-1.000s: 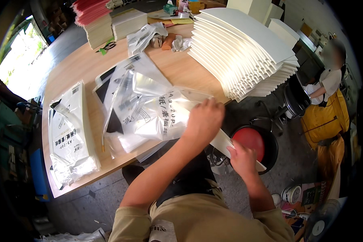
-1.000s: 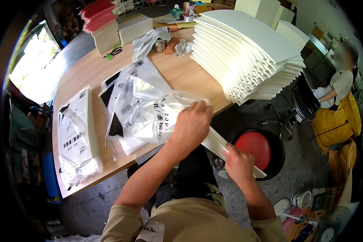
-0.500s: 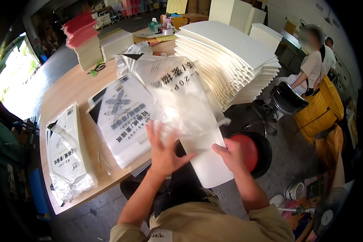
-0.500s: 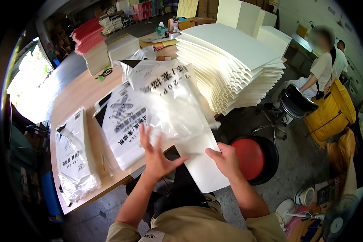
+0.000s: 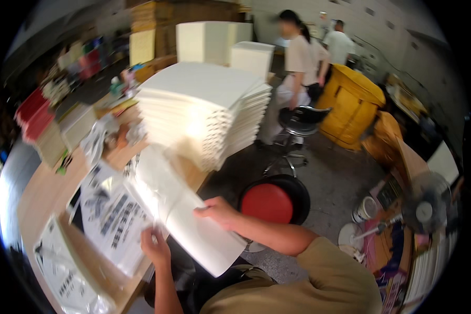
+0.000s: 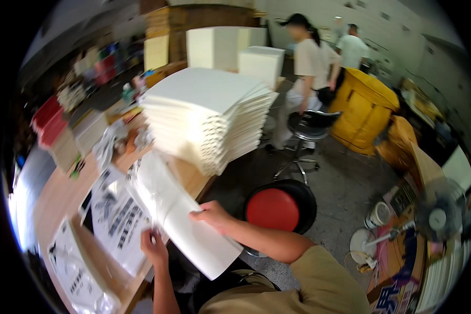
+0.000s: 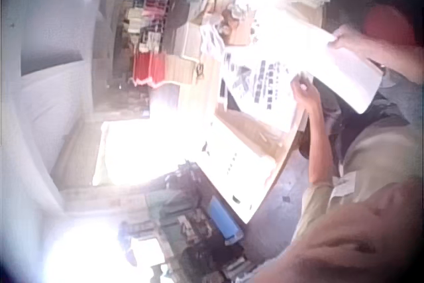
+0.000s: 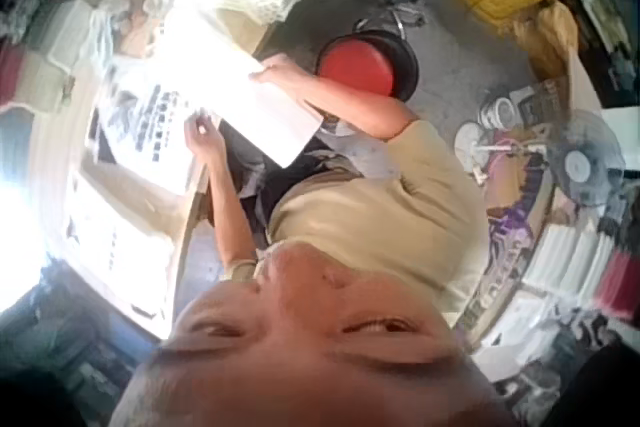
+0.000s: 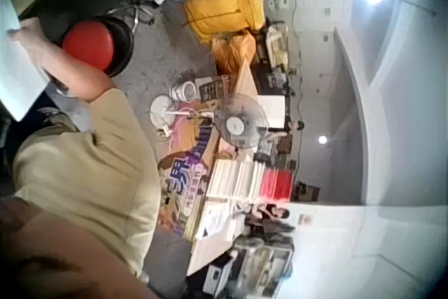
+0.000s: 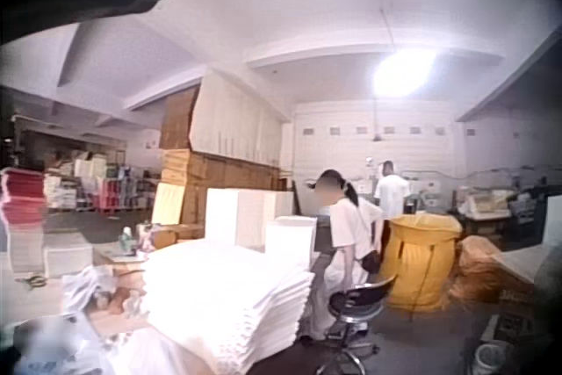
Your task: The person repeatedly picks up stacks of white paper, folds them in half, and places them into clear plastic packaging bags. The person then seals the bags and sets them aside on the table. This process is repeated multiple times throughout the video.
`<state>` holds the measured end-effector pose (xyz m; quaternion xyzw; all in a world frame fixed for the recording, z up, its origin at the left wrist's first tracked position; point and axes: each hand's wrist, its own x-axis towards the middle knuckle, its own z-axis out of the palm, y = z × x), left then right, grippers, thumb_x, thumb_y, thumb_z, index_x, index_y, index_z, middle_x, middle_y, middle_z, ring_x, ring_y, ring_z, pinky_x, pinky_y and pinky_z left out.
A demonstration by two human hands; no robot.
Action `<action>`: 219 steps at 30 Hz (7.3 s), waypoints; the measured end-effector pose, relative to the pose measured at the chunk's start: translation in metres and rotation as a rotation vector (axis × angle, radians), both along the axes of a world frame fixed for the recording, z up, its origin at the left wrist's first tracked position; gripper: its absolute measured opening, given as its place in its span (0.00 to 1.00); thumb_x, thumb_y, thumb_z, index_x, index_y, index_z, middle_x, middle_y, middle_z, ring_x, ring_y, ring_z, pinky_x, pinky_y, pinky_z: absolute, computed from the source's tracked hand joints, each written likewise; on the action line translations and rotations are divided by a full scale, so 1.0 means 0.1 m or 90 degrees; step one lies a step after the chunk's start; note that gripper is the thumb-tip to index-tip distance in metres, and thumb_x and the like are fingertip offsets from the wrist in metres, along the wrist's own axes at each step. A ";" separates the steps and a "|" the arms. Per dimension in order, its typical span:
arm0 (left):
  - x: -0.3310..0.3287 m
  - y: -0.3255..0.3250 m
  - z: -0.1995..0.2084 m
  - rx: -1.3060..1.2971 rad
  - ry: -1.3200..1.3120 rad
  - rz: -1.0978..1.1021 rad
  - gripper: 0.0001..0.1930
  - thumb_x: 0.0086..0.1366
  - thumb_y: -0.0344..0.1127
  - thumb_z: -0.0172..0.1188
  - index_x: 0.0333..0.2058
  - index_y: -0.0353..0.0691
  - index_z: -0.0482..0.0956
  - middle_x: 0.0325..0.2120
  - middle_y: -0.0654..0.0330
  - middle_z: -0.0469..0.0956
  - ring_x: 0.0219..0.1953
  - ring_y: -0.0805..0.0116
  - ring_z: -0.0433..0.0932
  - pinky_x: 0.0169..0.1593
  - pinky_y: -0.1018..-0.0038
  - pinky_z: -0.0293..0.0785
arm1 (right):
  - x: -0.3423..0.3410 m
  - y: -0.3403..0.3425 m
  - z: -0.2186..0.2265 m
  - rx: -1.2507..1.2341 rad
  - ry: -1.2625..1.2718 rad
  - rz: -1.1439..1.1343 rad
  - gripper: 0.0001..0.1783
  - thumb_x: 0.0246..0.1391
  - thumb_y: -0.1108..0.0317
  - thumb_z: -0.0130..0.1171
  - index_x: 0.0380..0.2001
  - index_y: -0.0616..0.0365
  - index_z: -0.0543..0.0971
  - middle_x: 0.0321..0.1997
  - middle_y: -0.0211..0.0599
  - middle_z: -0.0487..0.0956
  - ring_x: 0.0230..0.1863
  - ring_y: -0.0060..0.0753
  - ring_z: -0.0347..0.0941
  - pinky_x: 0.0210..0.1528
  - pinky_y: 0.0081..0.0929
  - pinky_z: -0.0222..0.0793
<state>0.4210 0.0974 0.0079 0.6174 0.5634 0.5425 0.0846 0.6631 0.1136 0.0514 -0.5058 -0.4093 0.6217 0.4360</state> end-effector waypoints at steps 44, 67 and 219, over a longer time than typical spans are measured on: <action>-0.51 0.03 1.00 0.000 0.251 0.035 0.35 0.54 0.32 0.68 0.61 0.38 0.66 0.52 0.47 0.70 0.48 0.47 0.75 0.47 0.60 0.74 | -1.28 0.85 0.05 0.381 -0.357 0.018 0.23 0.40 0.59 0.71 0.16 0.71 0.76 0.15 0.51 0.72 0.18 0.45 0.71 0.28 0.44 0.64; -0.48 0.56 0.84 0.127 0.267 0.080 0.32 0.57 0.26 0.62 0.61 0.36 0.64 0.55 0.45 0.66 0.51 0.47 0.73 0.53 0.54 0.70 | -1.45 0.76 0.33 0.377 -0.525 0.141 0.15 0.40 0.66 0.69 0.25 0.70 0.82 0.30 0.61 0.81 0.36 0.61 0.80 0.40 0.48 0.76; -0.41 -1.31 0.19 -0.092 0.170 -0.009 0.27 0.57 0.17 0.49 0.56 0.41 0.76 0.58 0.44 0.72 0.29 0.66 0.85 0.32 0.71 0.81 | -1.24 -0.56 -0.77 -0.252 0.307 0.123 0.15 0.65 0.57 0.59 0.29 0.57 0.80 0.27 0.32 0.81 0.21 0.20 0.69 0.25 0.19 0.62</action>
